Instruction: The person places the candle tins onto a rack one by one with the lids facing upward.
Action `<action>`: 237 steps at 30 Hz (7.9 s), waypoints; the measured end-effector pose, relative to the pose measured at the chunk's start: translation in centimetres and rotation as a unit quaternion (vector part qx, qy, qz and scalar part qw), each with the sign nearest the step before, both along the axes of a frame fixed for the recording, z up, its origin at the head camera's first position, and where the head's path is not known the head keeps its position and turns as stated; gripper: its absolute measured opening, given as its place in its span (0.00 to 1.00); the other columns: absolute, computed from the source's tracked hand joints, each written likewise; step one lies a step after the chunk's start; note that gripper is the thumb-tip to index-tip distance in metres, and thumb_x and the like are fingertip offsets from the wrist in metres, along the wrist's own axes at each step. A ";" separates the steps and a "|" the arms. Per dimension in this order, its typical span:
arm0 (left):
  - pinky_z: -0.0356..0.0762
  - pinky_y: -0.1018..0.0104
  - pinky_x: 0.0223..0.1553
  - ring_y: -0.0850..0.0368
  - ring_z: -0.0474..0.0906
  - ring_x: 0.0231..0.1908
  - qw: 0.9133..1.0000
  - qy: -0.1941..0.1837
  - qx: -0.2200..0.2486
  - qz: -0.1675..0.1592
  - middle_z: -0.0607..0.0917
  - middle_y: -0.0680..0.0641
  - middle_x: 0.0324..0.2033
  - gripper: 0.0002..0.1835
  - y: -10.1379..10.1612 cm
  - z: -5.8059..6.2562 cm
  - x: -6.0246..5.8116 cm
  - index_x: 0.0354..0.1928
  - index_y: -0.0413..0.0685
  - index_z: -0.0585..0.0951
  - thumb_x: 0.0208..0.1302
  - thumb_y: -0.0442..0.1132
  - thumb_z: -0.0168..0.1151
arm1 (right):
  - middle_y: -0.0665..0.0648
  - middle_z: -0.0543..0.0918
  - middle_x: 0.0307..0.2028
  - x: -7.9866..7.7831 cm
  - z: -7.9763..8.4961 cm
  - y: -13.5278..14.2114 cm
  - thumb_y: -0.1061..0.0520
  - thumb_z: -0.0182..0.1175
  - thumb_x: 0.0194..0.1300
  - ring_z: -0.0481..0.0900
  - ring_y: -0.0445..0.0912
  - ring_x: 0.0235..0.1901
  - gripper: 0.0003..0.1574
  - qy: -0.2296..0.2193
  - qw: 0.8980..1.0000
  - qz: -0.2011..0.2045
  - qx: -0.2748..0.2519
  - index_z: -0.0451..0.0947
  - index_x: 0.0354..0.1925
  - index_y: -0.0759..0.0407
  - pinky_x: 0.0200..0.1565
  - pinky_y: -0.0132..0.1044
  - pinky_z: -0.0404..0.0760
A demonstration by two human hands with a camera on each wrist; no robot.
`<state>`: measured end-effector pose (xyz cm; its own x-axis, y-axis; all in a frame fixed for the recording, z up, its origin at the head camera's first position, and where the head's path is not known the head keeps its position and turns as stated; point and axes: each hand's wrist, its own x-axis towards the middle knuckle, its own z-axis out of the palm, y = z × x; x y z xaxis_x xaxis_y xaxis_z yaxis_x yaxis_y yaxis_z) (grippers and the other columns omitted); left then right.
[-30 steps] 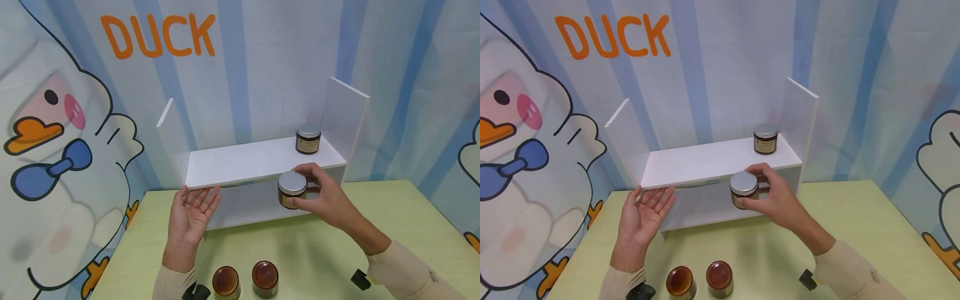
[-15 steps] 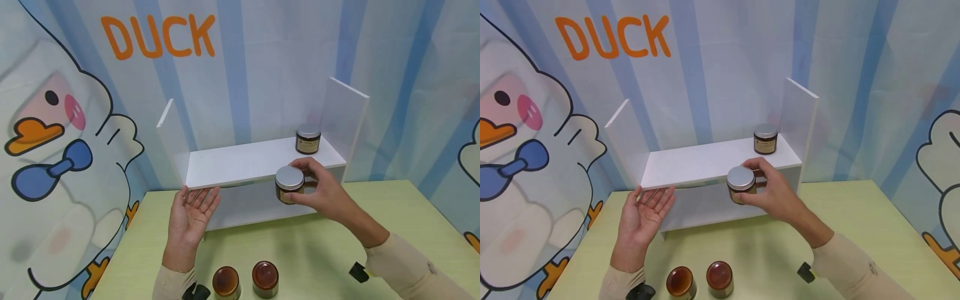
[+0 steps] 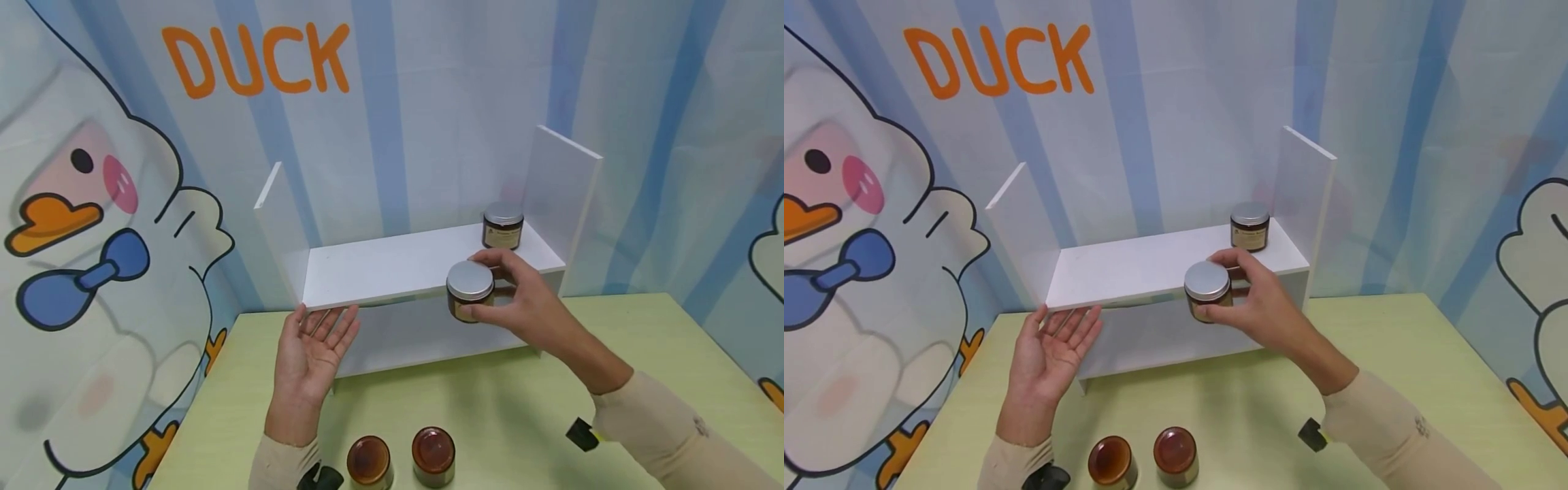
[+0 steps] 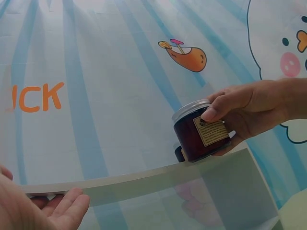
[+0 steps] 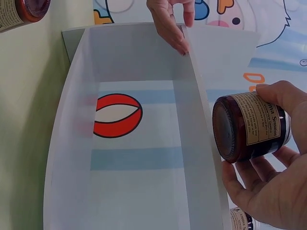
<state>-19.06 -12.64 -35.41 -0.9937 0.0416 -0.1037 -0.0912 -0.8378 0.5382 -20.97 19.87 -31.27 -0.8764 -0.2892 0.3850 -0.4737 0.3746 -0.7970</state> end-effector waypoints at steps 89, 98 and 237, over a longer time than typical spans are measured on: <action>0.77 0.52 0.65 0.45 0.83 0.56 1.000 0.002 0.010 -0.001 0.78 0.44 0.56 0.24 -0.1 0.0 0.0 0.69 0.46 0.64 0.82 0.52 0.43 | 0.62 0.71 0.64 -5.6 5.1 -1.0 0.47 0.73 0.61 0.75 0.54 0.59 0.44 -0.121 0.990 -0.016 0.069 0.65 0.66 0.61 0.52 0.43 0.79; 0.78 0.52 0.63 0.45 0.83 0.56 1.000 0.000 0.005 0.001 0.77 0.44 0.56 0.24 0.0 0.0 0.1 0.69 0.46 0.64 0.82 0.53 0.42 | 0.64 0.74 0.60 -6.0 6.6 -0.9 0.52 0.70 0.62 0.73 0.56 0.58 0.37 -0.139 0.985 0.004 0.099 0.68 0.63 0.65 0.59 0.46 0.74; 0.77 0.53 0.64 0.44 0.83 0.56 1.000 0.004 0.013 0.002 0.78 0.43 0.54 0.22 0.1 -0.1 -0.1 0.66 0.45 0.66 0.82 0.52 0.44 | 0.65 0.69 0.70 -9.0 12.7 -2.9 0.46 0.62 0.70 0.70 0.59 0.67 0.41 -0.145 0.931 -0.061 0.330 0.63 0.72 0.63 0.66 0.58 0.72</action>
